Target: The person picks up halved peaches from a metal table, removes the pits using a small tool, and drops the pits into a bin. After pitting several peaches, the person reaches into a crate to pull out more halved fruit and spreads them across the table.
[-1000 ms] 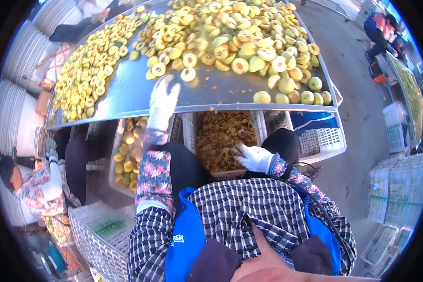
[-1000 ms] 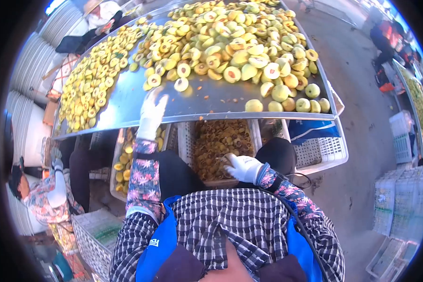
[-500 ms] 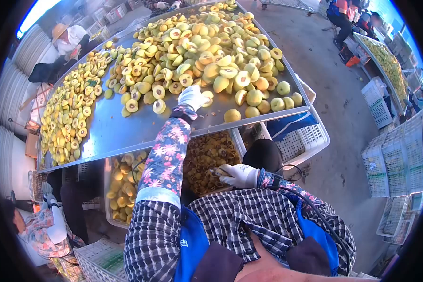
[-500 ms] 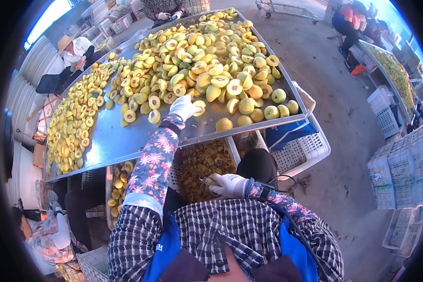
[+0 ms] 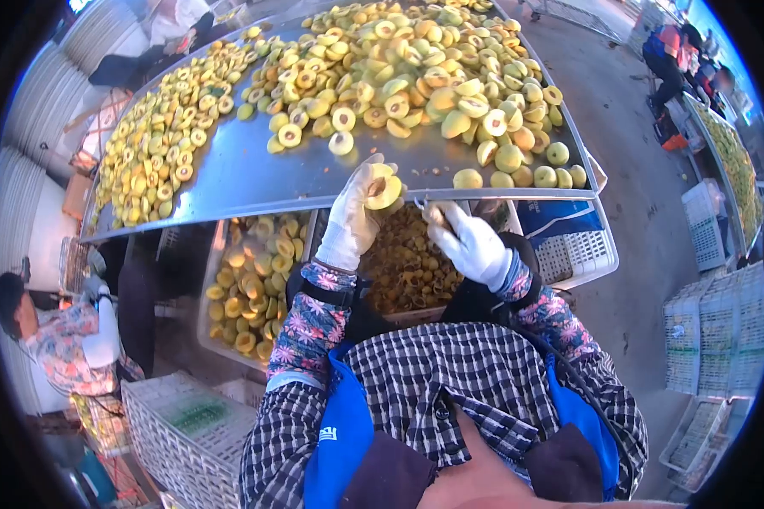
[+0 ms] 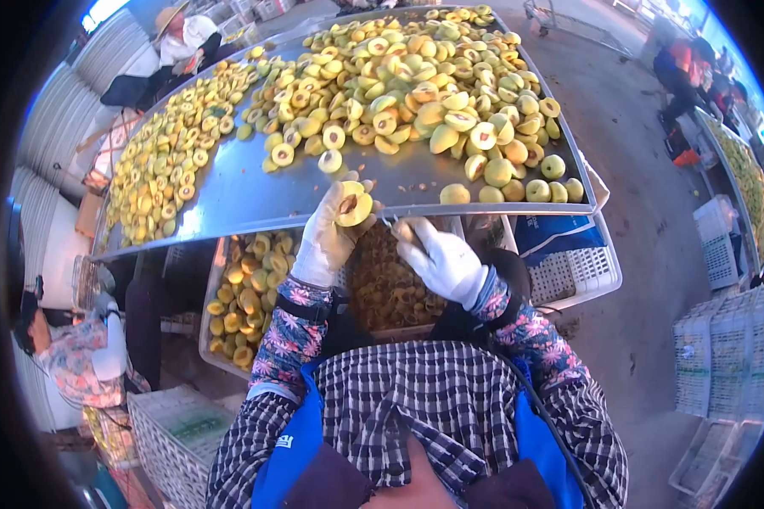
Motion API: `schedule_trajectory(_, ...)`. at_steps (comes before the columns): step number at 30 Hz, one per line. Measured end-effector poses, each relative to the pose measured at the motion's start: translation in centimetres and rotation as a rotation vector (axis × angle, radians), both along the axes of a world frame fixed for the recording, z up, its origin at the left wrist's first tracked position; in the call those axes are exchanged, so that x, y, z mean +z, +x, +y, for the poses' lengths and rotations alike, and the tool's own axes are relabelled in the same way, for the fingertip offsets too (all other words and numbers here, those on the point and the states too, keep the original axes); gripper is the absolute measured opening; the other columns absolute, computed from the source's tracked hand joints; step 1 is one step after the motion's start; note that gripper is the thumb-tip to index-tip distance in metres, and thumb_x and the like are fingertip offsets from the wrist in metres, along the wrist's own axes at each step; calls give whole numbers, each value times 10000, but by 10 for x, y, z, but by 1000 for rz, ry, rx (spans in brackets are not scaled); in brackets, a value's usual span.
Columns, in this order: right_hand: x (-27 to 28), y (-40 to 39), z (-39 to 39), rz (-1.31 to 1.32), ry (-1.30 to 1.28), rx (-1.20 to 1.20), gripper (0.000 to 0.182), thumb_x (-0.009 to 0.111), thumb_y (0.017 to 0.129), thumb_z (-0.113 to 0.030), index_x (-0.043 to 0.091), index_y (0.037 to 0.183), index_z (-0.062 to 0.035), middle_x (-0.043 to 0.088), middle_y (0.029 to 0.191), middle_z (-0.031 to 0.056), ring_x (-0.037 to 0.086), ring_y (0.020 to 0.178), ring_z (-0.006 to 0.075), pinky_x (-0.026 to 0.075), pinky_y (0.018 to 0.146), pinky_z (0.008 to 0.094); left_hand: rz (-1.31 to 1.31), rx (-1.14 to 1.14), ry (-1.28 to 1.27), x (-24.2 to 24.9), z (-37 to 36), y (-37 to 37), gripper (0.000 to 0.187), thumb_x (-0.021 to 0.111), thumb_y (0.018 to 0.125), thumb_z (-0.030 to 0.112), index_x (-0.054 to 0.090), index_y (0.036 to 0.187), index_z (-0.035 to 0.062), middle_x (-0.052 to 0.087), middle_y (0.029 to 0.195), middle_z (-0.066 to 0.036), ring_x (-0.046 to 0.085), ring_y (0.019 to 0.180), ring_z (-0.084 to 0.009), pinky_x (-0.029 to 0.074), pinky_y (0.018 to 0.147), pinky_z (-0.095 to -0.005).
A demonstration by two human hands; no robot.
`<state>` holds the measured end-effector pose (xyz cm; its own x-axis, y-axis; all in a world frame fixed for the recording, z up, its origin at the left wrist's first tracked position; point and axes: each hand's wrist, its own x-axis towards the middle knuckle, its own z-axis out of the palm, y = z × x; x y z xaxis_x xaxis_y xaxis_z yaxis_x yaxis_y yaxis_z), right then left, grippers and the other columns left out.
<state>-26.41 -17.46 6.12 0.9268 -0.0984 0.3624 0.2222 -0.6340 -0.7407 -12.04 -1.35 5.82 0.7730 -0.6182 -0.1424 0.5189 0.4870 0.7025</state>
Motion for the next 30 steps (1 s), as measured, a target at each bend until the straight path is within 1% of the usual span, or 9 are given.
schedule_trajectory(4,33,12,9,66,-263,17,307,598,899,-262,498,1099,-51,642,774,202,648,733,370,509,631,437,-15,-82,-36,-18,7,1,427,347,1020,345,475,1272,25,601,1180,-140,600,1044,-238,497,906,-369)
schedule_trajectory(5,33,15,13,53,-331,29,304,584,905,-277,496,1088,-51,646,775,193,651,730,363,511,626,433,-428,-66,193,-9,10,-5,427,316,1028,330,493,1256,15,605,1168,-141,597,1042,-226,480,924,-352)
schedule_trajectory(18,12,19,9,236,-690,147,306,541,920,-307,496,1067,-43,664,801,183,663,695,336,525,607,445,-483,-75,358,-22,20,-12,369,372,1028,280,594,1111,-3,624,1088,-80,574,998,-144,437,918,-274)
schedule_trajectory(20,15,15,9,285,-696,181,297,529,923,-299,486,1068,-44,659,797,194,657,690,348,523,610,446,-1011,-133,590,-52,22,4,355,391,1022,270,602,1094,-6,627,1085,-69,575,992,-136,437,913,-273)
schedule_trajectory(22,17,11,9,360,-582,212,302,529,926,-299,471,1053,-32,648,802,211,644,716,383,513,635,448,-957,-140,528,-67,19,9,386,390,1027,309,603,1125,2,630,1080,-69,576,999,-139,441,913,-274)
schedule_trajectory(24,7,12,4,301,-359,201,313,528,929,-299,466,1066,-25,641,802,223,638,737,401,504,654,452,-276,-263,286,-24,18,-2,439,394,1023,379,592,1178,19,629,1085,-68,576,1032,-137,441,936,-275)
schedule_trajectory(26,-10,17,2,237,-136,187,325,528,932,-299,460,1080,-18,634,803,235,631,758,420,496,674,456,-263,-282,173,-20,11,-10,516,389,1011,444,523,1270,19,627,1085,-84,576,1077,-179,452,953,-311)
schedule_trajectory(28,-32,23,4,116,-123,182,363,527,940,-302,448,1142,-10,627,800,250,623,794,432,484,705,462,-246,135,-33,-15,-17,-37,570,387,1004,466,438,1338,6,625,1087,-104,586,1079,-236,470,943,-349)
schedule_trajectory(30,-20,21,6,190,-159,175,387,511,949,-298,437,1199,-12,626,815,257,626,819,422,485,718,461,-298,266,-39,-13,-23,-42,588,392,995,483,418,1321,-6,619,1088,-134,613,1006,-273,501,884,-364)
